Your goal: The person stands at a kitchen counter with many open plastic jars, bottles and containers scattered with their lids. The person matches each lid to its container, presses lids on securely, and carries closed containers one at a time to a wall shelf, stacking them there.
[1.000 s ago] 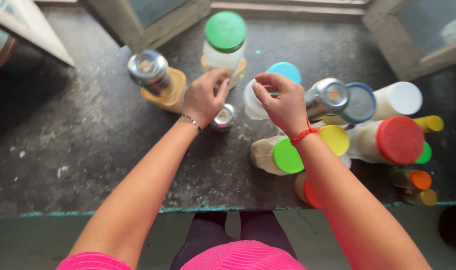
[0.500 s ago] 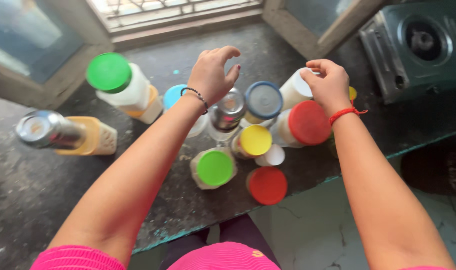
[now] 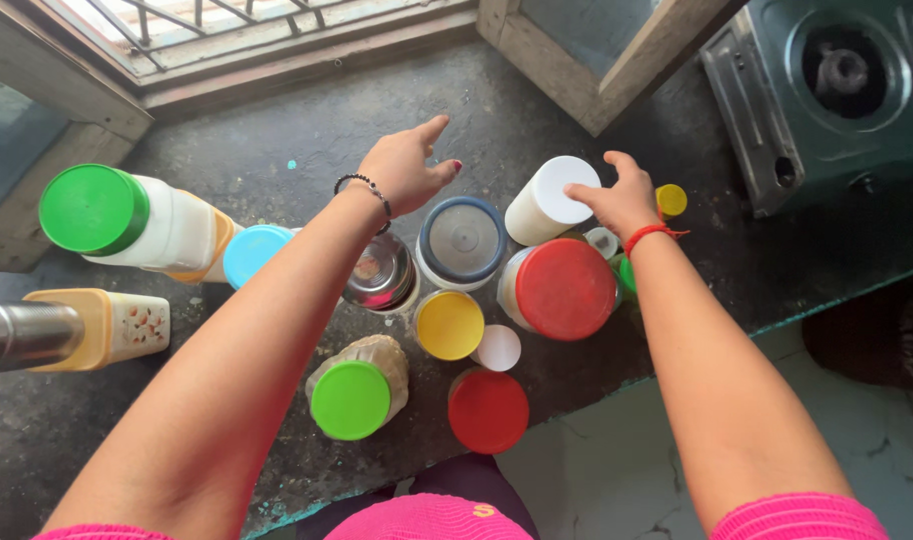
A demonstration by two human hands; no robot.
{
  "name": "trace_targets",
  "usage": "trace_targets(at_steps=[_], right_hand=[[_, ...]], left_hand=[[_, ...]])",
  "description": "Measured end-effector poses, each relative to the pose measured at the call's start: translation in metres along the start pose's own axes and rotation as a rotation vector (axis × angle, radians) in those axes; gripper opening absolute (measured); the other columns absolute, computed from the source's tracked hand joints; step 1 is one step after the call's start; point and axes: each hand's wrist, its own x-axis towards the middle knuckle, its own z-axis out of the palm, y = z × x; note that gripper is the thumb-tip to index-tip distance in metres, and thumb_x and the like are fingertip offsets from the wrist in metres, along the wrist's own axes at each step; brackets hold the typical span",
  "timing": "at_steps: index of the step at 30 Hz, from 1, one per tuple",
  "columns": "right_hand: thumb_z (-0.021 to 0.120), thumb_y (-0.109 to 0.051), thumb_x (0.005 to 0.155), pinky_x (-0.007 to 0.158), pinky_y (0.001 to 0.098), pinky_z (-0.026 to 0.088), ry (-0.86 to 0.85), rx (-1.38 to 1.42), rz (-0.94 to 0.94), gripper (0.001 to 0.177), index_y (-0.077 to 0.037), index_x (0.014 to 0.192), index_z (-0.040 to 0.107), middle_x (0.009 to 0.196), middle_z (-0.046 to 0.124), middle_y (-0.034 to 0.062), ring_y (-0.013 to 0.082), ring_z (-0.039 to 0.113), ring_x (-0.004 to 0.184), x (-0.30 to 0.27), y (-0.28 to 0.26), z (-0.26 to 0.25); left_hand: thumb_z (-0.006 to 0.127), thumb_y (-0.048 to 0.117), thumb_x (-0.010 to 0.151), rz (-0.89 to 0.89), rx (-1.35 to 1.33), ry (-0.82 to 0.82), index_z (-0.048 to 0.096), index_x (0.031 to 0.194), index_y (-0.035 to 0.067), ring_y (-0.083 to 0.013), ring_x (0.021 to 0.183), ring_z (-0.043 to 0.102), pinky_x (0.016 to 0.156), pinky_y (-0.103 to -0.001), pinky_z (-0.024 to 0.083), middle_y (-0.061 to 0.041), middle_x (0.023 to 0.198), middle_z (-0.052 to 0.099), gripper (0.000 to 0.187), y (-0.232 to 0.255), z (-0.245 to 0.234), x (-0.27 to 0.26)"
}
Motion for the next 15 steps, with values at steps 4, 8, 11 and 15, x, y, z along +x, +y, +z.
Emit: trace_targets(at_steps=[4,8,11,15], right_hand=[[0.095,-0.045,0.06,0.113,0.0507,0.04,-0.094,-0.131,0.009,0.114,-0.019,0.156,0.04,0.159,0.03,0.0245,0.0463,0.039,0.141,0.006,-0.013,0.017],[0.099,-0.046,0.05,0.111,0.0587,0.038,-0.173,-0.256,0.004,0.132,-0.031,0.16,0.029,0.164,0.013,0.0263,0.0596,0.034,0.137,0.004,-0.027,0.032],[0.1,-0.044,0.047,0.107,0.0581,0.041,-0.195,-0.352,-0.01,0.132,-0.034,0.158,0.029,0.162,0.015,0.0254,0.0609,0.035,0.133,-0.002,-0.036,0.042],[0.092,-0.034,0.054,0.104,0.0562,0.047,-0.167,-0.4,0.043,0.115,-0.038,0.154,0.036,0.152,0.033,0.0211,0.0558,0.044,0.131,-0.01,-0.046,0.045]], left_hand=[[0.069,0.039,0.09,-0.025,0.038,-0.046,0.039,0.154,0.011,-0.0379,0.127,0.059,0.106,-0.042,0.046,-0.025,0.132,0.064,0.077,-0.009,-0.001,0.013],[0.07,0.039,0.088,-0.065,0.009,-0.021,0.032,0.157,0.009,-0.039,0.125,0.058,0.104,-0.042,0.046,-0.026,0.13,0.061,0.085,-0.015,-0.005,0.019],[0.071,0.039,0.089,-0.077,0.0,-0.012,0.041,0.152,0.008,-0.0369,0.125,0.06,0.104,-0.042,0.047,-0.025,0.13,0.064,0.076,-0.017,-0.005,0.019],[0.072,0.038,0.088,-0.071,-0.016,0.025,0.054,0.143,0.009,-0.0347,0.121,0.064,0.102,-0.041,0.049,-0.021,0.127,0.068,0.065,-0.016,-0.006,0.015]])
